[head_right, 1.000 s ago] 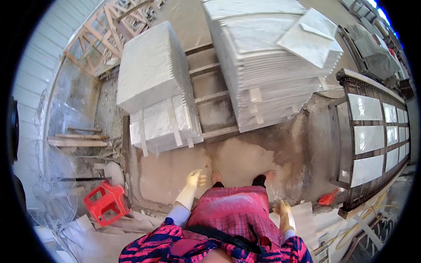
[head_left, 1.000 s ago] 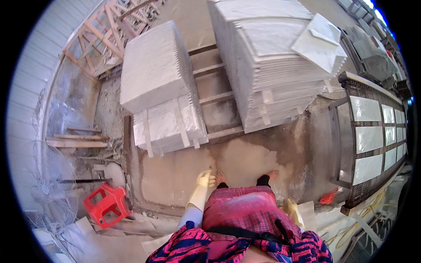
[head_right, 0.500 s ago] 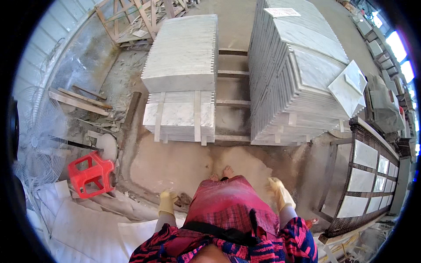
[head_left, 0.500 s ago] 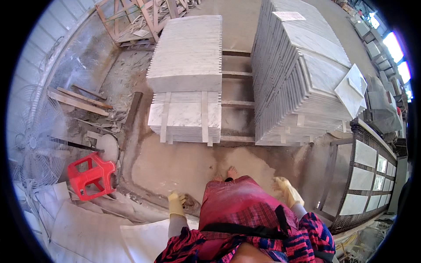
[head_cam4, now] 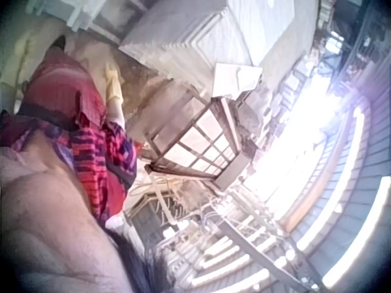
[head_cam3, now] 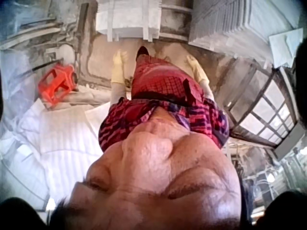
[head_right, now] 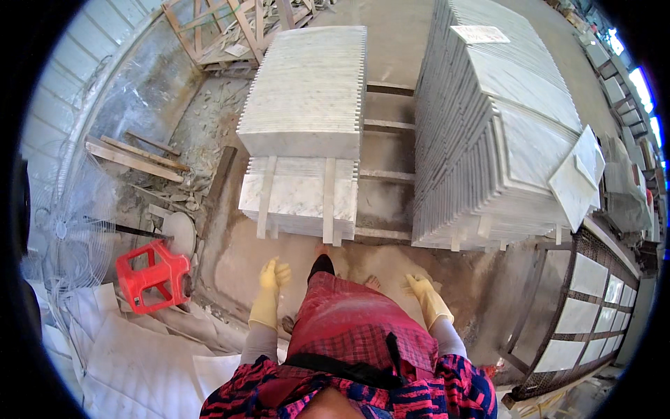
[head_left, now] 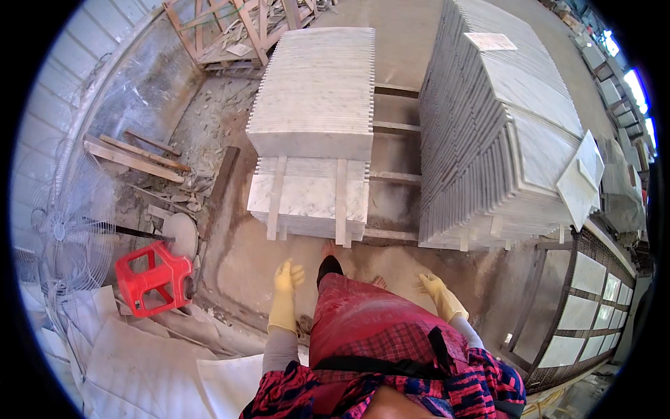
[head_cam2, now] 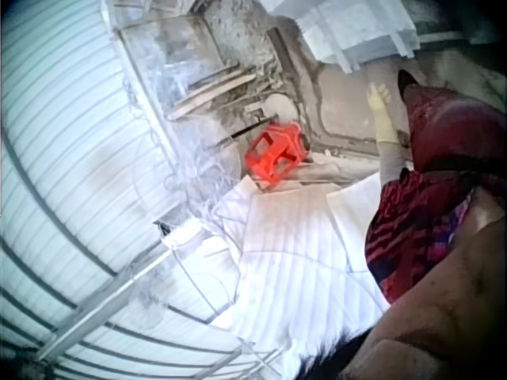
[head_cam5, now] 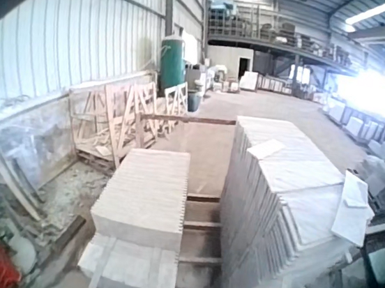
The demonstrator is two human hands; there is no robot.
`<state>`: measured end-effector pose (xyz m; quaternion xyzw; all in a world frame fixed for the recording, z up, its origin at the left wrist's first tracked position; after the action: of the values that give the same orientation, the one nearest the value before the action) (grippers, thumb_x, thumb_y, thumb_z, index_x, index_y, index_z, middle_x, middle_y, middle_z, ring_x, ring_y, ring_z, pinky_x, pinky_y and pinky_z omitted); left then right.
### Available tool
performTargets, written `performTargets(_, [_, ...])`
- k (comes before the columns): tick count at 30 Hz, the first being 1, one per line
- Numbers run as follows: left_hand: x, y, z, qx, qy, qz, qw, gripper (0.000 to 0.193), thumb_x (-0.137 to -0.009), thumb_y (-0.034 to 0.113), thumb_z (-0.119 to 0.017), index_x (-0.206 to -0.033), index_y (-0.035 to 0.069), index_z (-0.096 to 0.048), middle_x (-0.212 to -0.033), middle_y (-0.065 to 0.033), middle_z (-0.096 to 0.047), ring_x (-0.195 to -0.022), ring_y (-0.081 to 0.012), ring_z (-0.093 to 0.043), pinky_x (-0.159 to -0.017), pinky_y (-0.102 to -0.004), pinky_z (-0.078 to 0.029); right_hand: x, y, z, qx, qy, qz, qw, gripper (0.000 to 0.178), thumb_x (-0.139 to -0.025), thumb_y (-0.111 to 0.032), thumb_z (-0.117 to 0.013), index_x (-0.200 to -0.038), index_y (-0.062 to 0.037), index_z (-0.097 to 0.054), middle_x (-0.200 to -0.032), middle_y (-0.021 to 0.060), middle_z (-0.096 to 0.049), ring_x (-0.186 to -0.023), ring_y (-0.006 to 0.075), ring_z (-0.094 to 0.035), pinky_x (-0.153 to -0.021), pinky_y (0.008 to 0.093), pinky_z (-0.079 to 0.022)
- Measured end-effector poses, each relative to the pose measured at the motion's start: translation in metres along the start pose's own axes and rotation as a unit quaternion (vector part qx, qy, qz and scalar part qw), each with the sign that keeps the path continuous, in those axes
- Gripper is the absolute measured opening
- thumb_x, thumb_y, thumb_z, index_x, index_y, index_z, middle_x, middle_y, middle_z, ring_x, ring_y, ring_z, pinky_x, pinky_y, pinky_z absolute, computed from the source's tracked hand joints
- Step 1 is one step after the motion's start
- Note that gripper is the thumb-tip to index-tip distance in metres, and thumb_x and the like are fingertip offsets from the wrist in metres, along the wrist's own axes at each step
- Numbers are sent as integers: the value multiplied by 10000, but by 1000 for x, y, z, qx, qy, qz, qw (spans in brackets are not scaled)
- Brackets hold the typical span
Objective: The person picks up rectangular white tiles from a vertical stack and places them onto a moving conveyor belt. They handle the tiles one at a time, positioning them in a row on the belt before returning to the stack to repeat the process.
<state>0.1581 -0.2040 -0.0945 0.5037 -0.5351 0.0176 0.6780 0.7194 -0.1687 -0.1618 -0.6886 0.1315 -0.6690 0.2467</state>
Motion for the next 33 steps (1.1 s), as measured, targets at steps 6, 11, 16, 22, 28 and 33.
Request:
performTargets(6, [-119, 126, -23, -16, -22, -70, 997, 426, -1007, 405, -632, -1298, 96, -598, -1050, -171, -730, -785, -284, -709, -629, -416, -570, 13, 27, -2, -23, 85, -116, 989, 489, -1004, -387, -607, -1375, -73, -560, -1049, 223, -745, -766, 318, -734, -633, 418, -605])
performTargets(11, [-249, 247, -67, -64, -26, -127, 989, 476, -1005, 427, -637, -1317, 70, -596, -997, -61, -682, -789, -149, -632, -667, -293, -520, 8, -53, -55, -15, 122, -134, 983, 488, -1016, -388, -591, -1389, -77, -546, -1080, 228, -737, -774, 318, -738, -660, 419, -608])
performTargets(16, [-298, 361, -124, -158, 27, -227, 960, 643, -983, 430, -654, -1461, 28, -499, -1344, -119, -611, -1179, -215, -590, -999, -344, -471, -49, -177, -112, 46, 120, 40, 991, 481, -1034, -365, -585, -1407, -62, -567, -1141, 160, -726, -933, 214, -717, -738, 363, -595])
performTargets(22, [-349, 433, -166, -287, 3, -235, 929, 764, -935, 452, -698, -1518, 29, -442, -1438, -163, -570, -1320, -280, -534, -1098, -388, -411, -109, -382, -171, 66, 172, 220, 958, 602, -957, -299, -669, -1471, -46, -487, -1280, 197, -650, -1115, 252, -649, -904, 368, -526])
performTargets(28, [-392, 425, -176, -342, -41, -238, 908, 837, -901, 533, -715, -1497, 4, -458, -1392, -177, -595, -1281, -271, -553, -1079, -382, -419, -174, -474, -194, 77, 214, 241, 943, 769, -879, -233, -754, -1535, -30, -407, -1419, 234, -574, -1298, 290, -581, -1071, 374, -458])
performTargets(33, [-365, 423, -186, -332, 0, -224, 916, 860, -920, 563, -689, -1522, 11, -417, -1416, -175, -575, -1283, -270, -544, -1079, -384, -418, -209, -486, -191, 66, 236, 219, 944, 841, -811, -255, -824, -1511, -10, -427, -1286, 212, -651, -1119, 248, -654, -968, 353, -504])
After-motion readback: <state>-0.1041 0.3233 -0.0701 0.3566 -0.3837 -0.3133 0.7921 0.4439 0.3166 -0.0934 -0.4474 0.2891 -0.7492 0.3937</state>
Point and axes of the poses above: each hand's wrist, its own x-axis away from the middle knuckle, its own z-axis out of the back of the hand, y = z × x, the point moved 7 cm from there along -x, towards the middle knuckle
